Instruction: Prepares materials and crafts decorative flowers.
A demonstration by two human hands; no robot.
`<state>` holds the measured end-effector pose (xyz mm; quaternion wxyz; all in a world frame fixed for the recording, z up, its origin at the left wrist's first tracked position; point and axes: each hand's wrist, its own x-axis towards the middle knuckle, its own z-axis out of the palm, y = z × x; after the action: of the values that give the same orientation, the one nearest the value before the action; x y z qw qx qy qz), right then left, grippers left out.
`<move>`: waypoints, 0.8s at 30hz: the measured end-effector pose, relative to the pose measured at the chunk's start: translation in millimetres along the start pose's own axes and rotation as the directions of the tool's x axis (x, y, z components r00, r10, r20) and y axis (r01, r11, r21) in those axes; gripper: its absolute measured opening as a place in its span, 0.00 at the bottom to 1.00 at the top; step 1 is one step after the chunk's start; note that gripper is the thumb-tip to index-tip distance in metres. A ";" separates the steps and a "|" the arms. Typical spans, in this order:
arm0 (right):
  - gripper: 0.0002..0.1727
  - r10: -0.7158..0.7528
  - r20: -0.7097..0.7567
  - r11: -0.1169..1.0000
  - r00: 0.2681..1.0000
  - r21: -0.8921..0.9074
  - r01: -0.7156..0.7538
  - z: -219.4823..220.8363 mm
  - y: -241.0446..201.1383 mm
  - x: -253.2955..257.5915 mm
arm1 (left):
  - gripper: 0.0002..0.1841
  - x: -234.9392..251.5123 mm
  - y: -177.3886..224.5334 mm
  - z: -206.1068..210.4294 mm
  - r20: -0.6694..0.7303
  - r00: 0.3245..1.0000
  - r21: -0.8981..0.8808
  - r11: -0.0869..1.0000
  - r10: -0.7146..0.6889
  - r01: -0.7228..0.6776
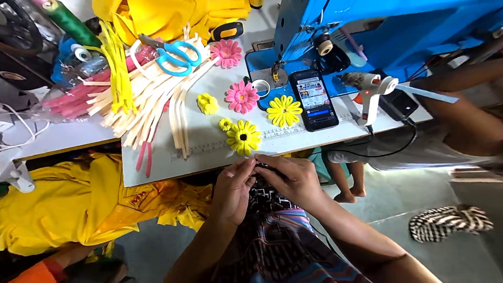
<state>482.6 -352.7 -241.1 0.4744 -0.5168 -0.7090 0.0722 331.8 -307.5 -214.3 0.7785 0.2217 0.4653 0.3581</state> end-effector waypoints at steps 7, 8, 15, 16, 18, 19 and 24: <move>0.12 0.054 -0.072 0.998 0.996 0.038 -0.051 6.8 0.6 -0.2 | 0.07 0.6 -0.7 2.6 -0.035 0.999 -0.056 0.998 -0.012 0.010; 0.13 0.058 -0.069 0.997 0.996 0.047 -0.055 6.9 1.0 0.6 | 0.07 0.8 -0.4 2.6 -0.032 0.999 -0.053 0.999 -0.009 0.007; 0.09 0.079 -0.094 0.994 0.992 0.088 -0.071 11.3 2.0 -0.5 | 0.07 0.4 -3.4 3.3 -0.054 0.998 -0.081 0.997 -0.022 0.017; 0.08 0.092 -0.113 0.992 0.989 0.092 -0.081 12.8 2.2 -1.0 | 0.07 -0.3 -3.9 3.3 -0.050 0.999 -0.089 0.996 -0.021 0.016; 0.08 0.124 -0.131 0.988 0.984 0.107 -0.110 15.0 1.7 -2.1 | 0.08 -1.3 -4.4 3.8 -0.049 0.999 -0.097 0.995 -0.004 -0.001; 0.09 0.137 -0.128 0.985 0.982 0.121 -0.122 15.9 0.9 -2.7 | 0.08 -1.2 -4.7 3.7 -0.050 0.999 -0.098 0.995 0.010 -0.015; 0.08 0.155 -0.134 0.976 0.979 0.175 -0.131 16.8 -3.5 -5.5 | 0.08 0.5 -9.6 3.2 -0.028 0.994 -0.085 0.991 0.106 -0.108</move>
<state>467.9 -352.1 -251.4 0.5602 -0.5293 -0.6245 0.1266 338.1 -313.3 -219.6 0.7616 0.2086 0.4458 0.4216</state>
